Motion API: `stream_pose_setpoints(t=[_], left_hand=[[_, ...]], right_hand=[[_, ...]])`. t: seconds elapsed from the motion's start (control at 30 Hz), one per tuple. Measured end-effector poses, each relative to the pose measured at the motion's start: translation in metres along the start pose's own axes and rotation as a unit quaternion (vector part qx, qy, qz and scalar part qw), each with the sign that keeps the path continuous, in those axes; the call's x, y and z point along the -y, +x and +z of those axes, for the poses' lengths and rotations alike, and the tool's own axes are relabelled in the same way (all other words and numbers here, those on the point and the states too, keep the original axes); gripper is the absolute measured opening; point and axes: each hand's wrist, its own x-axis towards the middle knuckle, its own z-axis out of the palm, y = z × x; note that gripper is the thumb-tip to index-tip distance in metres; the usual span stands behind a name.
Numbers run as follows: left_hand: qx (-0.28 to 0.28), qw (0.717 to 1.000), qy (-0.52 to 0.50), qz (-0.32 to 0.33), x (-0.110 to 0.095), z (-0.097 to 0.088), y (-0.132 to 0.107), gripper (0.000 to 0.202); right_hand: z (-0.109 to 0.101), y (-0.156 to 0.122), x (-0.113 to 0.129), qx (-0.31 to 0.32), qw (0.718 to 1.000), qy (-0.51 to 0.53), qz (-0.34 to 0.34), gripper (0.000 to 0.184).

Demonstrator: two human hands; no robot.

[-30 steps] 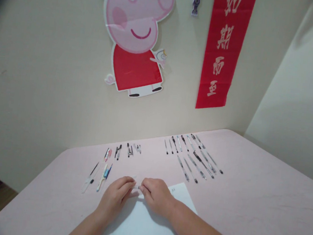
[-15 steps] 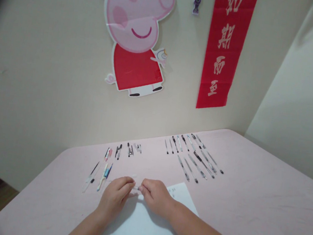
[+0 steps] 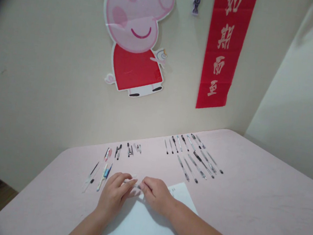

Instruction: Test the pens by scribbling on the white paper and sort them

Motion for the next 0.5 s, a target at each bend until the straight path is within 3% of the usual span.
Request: stream_pose_setpoints(t=[0.17,0.33,0.5], left_hand=[[0.022,0.999,-0.038,-0.018,0.002,0.005,-0.006,0.028],[0.074,0.990,-0.114,-0.025,-0.006,0.002,-0.004,0.033],[0.112,0.978,-0.175,0.006,-0.015,-0.003,-0.001,0.032]], right_hand=[[0.000,0.000,-0.003,-0.024,1.000,0.014,-0.014,0.027],[0.002,0.000,-0.006,-0.005,1.000,-0.013,-0.021,0.044],[0.004,0.001,-0.012,-0.006,0.998,-0.038,-0.046,0.048]])
